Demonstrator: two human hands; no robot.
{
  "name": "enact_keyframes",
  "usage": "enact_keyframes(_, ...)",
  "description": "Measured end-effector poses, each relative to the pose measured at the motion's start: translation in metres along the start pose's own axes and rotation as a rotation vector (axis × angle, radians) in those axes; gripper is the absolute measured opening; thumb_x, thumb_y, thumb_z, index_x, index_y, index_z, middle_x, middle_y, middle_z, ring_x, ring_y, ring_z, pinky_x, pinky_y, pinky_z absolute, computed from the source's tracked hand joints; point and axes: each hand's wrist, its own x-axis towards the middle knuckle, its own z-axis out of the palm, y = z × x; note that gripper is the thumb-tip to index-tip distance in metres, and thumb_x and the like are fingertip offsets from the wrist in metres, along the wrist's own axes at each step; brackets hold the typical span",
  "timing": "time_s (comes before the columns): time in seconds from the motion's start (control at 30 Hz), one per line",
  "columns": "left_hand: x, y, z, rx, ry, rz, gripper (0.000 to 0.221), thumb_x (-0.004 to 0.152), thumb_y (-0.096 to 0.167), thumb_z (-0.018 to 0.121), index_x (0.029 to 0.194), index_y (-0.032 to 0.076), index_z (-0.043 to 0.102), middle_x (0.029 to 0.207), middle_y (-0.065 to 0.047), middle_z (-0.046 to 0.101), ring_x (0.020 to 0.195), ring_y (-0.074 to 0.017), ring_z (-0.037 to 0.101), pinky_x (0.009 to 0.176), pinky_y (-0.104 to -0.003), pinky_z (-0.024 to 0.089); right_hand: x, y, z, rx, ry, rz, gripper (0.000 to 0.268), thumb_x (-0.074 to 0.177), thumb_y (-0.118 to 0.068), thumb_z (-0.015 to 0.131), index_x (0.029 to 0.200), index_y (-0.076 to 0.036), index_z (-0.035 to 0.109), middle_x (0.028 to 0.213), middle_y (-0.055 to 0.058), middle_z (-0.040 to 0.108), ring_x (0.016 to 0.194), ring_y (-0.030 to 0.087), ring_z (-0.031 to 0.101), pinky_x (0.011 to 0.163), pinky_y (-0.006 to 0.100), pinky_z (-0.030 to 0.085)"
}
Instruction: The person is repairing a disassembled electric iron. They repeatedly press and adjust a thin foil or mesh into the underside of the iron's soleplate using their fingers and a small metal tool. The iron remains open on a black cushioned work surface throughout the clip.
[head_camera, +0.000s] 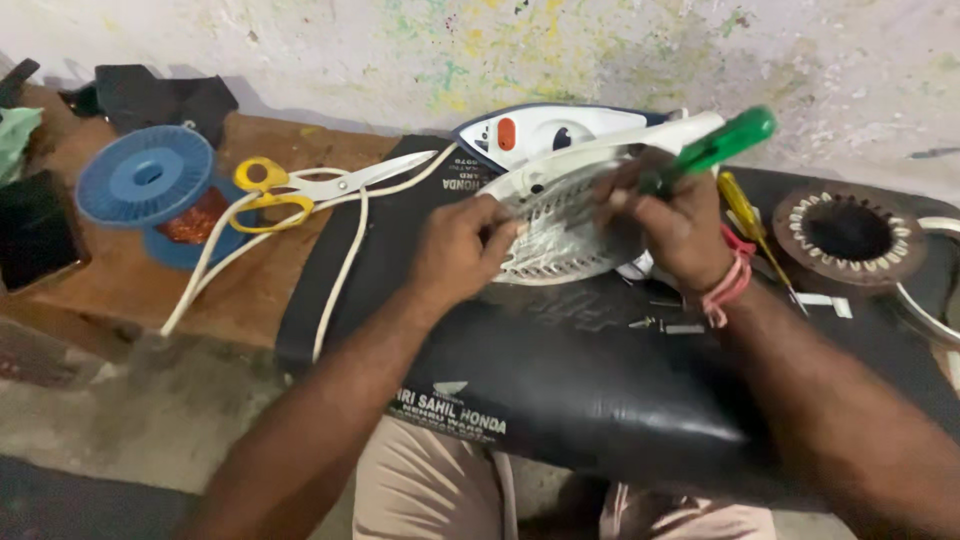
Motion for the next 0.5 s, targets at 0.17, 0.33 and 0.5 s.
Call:
enact_keyframes(0.17,-0.001,-0.009,0.009,0.160,0.050,0.011,0.016,0.091,0.019,0.073,0.090,0.005,0.066,0.085,-0.015,0.070,0.075,-0.0353,0.070,0.066,-0.045,0.054,-0.018,0.010,0.018,-0.043,0.081,0.229,0.020,0.097,-0.006,0.067,0.114,0.000,0.058,0.106,0.010,0.071,0.094,0.014,0.071,0.080,0.031,0.061)
enact_keyframes(0.33,0.000,-0.016,0.016,0.160,-0.042,-0.042,0.020,0.093,0.023,0.070,0.099,0.004,0.069,0.087,-0.018,0.072,0.079,-0.0408,0.070,0.070,-0.050,0.054,-0.018,0.015,0.026,-0.165,0.056,0.264,0.016,0.099,-0.002,0.069,0.113,0.001,0.062,0.099,0.010,0.070,0.090,0.013,0.068,0.078,0.030,0.056)
enact_keyframes(0.5,0.004,-0.020,0.019,0.063,-0.065,-0.114,0.025,0.092,0.024,0.068,0.106,0.003,0.070,0.086,-0.020,0.073,0.078,-0.0407,0.072,0.070,-0.050,0.056,-0.014,0.012,0.015,-0.238,-0.007,0.230,0.020,0.095,0.001,0.070,0.112,0.000,0.060,0.108,0.010,0.073,0.102,0.014,0.067,0.090,0.029,0.055)
